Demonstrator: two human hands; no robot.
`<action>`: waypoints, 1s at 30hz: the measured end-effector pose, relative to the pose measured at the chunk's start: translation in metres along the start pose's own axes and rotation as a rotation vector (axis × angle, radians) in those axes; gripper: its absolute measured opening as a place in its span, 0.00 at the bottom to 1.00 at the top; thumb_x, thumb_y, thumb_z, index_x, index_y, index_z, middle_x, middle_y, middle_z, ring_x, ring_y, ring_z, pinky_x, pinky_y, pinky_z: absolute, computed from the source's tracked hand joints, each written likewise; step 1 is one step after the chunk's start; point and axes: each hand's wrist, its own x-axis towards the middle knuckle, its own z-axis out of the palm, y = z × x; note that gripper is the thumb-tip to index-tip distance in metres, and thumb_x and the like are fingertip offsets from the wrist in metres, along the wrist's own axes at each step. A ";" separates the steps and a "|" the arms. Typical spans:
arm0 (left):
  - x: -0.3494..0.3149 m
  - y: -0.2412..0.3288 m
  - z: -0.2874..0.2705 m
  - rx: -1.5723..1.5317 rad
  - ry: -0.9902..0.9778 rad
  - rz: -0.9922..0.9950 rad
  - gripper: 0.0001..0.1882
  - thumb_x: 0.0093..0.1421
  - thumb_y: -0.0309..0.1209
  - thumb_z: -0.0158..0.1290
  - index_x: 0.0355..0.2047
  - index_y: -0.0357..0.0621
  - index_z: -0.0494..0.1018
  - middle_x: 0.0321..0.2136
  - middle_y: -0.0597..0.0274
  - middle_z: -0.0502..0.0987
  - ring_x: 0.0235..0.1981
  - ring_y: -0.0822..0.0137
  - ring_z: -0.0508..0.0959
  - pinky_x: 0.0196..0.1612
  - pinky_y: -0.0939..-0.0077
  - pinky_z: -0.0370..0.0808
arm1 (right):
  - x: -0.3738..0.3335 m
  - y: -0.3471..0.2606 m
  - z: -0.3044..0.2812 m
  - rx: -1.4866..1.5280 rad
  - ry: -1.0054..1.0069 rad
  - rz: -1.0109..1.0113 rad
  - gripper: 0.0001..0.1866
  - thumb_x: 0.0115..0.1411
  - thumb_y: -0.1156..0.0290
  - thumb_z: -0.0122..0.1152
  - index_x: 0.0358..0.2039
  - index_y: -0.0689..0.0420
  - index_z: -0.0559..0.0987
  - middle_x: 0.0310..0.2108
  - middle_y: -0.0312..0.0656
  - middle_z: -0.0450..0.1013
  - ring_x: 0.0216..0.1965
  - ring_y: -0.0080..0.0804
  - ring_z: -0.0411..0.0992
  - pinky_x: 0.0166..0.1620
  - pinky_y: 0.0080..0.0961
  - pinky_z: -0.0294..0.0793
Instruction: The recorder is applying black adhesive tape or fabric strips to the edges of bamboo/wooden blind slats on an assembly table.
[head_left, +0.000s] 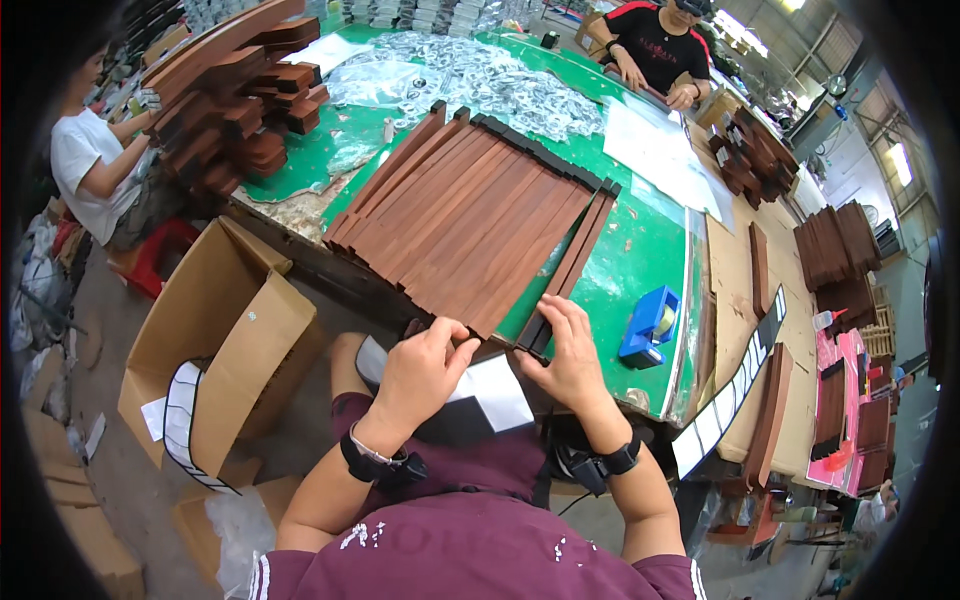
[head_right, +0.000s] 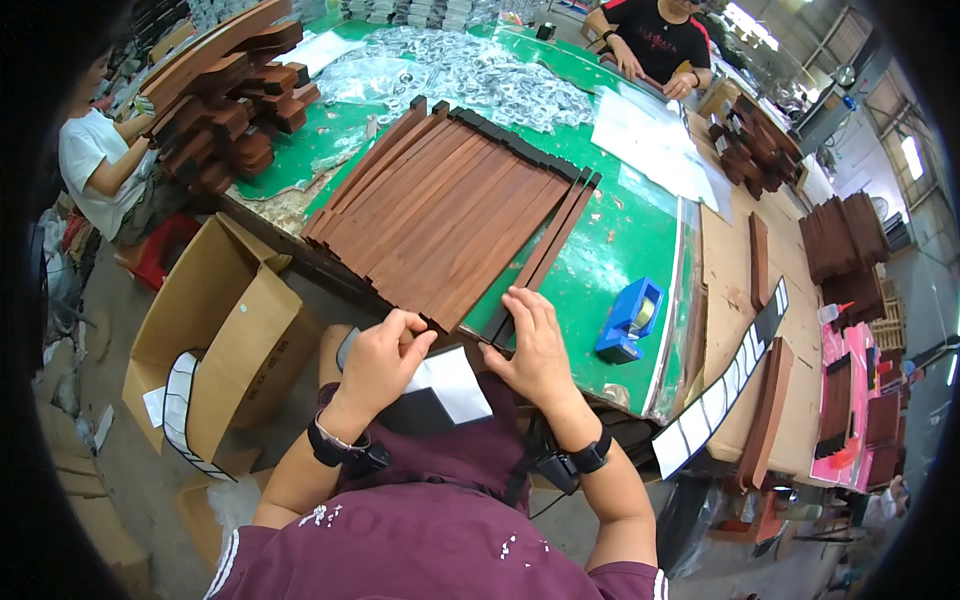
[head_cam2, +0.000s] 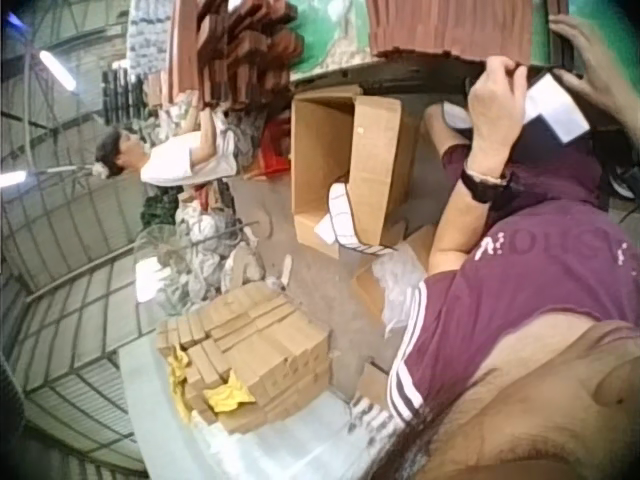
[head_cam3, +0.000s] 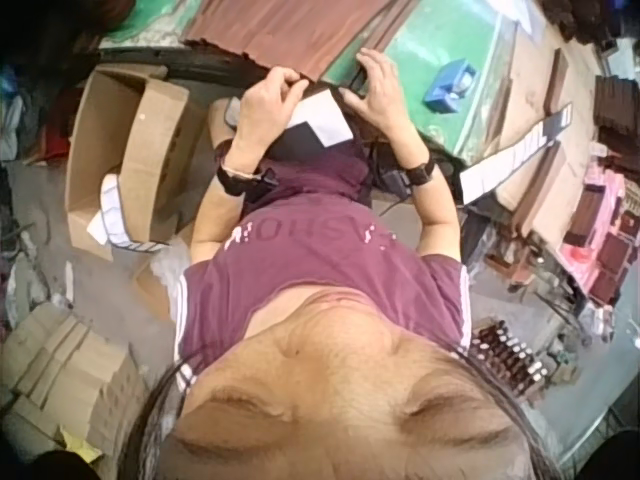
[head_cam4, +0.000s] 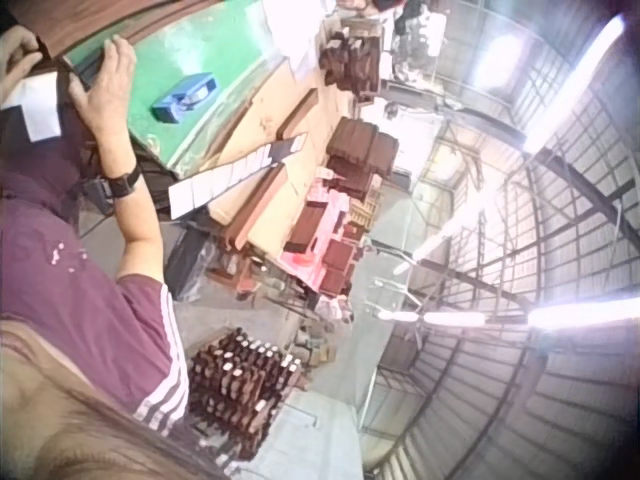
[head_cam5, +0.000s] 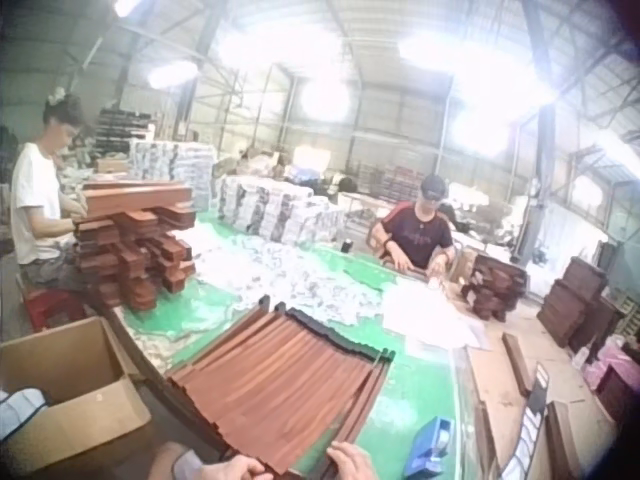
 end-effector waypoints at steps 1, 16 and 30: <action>0.002 0.000 -0.001 0.021 0.009 0.008 0.10 0.61 0.31 0.62 0.36 0.39 0.73 0.18 0.56 0.76 0.19 0.59 0.78 0.23 0.69 0.71 | 0.001 -0.005 -0.007 0.050 -0.003 0.025 0.37 0.46 0.69 0.74 0.58 0.61 0.71 0.59 0.51 0.66 0.60 0.53 0.65 0.61 0.44 0.67; 0.014 0.005 0.003 0.040 0.033 -0.060 0.11 0.61 0.28 0.61 0.38 0.39 0.72 0.17 0.56 0.74 0.18 0.59 0.76 0.23 0.68 0.70 | -0.008 -0.080 -0.019 0.171 -0.029 -0.226 0.14 0.51 0.70 0.70 0.39 0.52 0.81 0.53 0.42 0.72 0.58 0.45 0.67 0.59 0.43 0.65; -0.017 0.009 0.003 0.109 -0.010 0.338 0.23 0.53 0.30 0.67 0.49 0.43 0.76 0.36 0.60 0.77 0.27 0.59 0.80 0.27 0.70 0.78 | 0.008 -0.051 -0.027 0.469 0.028 0.186 0.09 0.54 0.80 0.68 0.36 0.61 0.79 0.34 0.44 0.76 0.38 0.37 0.75 0.43 0.28 0.73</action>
